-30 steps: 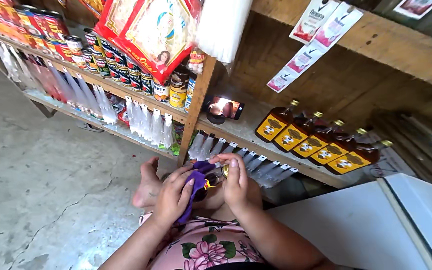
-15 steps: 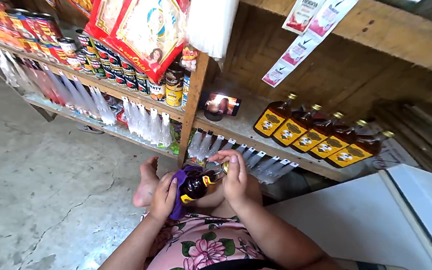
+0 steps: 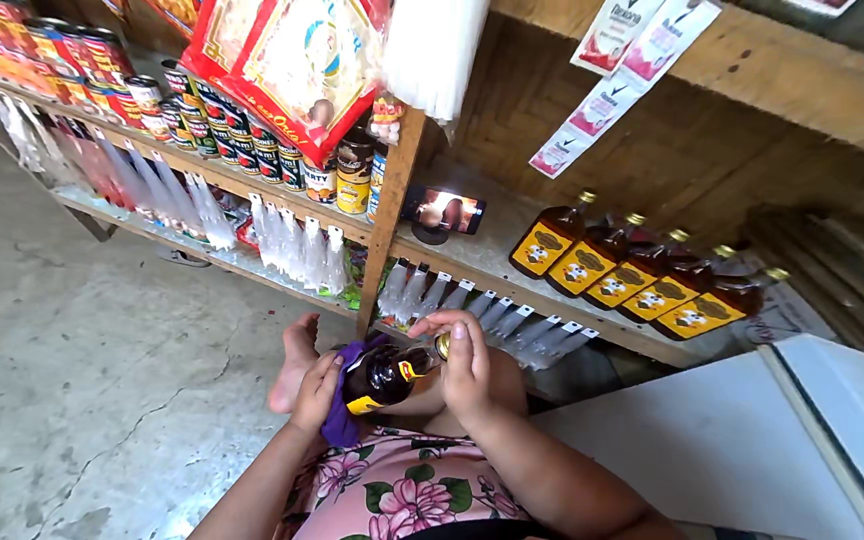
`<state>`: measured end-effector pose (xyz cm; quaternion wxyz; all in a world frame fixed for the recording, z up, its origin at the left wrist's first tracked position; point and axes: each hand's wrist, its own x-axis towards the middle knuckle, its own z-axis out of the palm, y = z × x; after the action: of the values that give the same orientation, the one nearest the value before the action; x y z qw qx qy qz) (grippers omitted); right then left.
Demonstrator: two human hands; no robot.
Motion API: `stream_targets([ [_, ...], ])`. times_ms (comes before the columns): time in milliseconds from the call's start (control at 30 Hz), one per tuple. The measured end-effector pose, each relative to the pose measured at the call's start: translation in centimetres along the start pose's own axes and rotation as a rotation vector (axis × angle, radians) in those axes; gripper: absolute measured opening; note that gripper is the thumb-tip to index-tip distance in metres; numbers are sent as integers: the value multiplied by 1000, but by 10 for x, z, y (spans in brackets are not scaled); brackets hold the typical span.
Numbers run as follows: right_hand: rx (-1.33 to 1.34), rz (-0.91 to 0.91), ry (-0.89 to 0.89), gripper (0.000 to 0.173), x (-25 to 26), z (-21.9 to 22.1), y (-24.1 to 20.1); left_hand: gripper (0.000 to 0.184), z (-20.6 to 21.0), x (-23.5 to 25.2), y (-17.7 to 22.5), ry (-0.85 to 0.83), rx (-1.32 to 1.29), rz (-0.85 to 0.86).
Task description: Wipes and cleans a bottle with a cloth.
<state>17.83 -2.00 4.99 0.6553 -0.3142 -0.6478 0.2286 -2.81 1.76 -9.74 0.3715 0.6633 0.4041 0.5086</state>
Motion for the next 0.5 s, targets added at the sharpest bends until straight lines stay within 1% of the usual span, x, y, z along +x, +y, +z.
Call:
stream_targets([
  [100,5,-28,-32,37,-3,2,-2,40,-2,-1,-4,-10,-43,-27],
  [300,12,-44,-47,38,-4,1,-2,40,-4,1,-8,-13,-38,-49],
  [400,15,-3,-35,37,-1,-3,0,40,-4,3,-7,-15,-36,-71],
  [500,-31,88,-40,36,2,-17,1,39,-2,3,-8,-8,-25,-89],
])
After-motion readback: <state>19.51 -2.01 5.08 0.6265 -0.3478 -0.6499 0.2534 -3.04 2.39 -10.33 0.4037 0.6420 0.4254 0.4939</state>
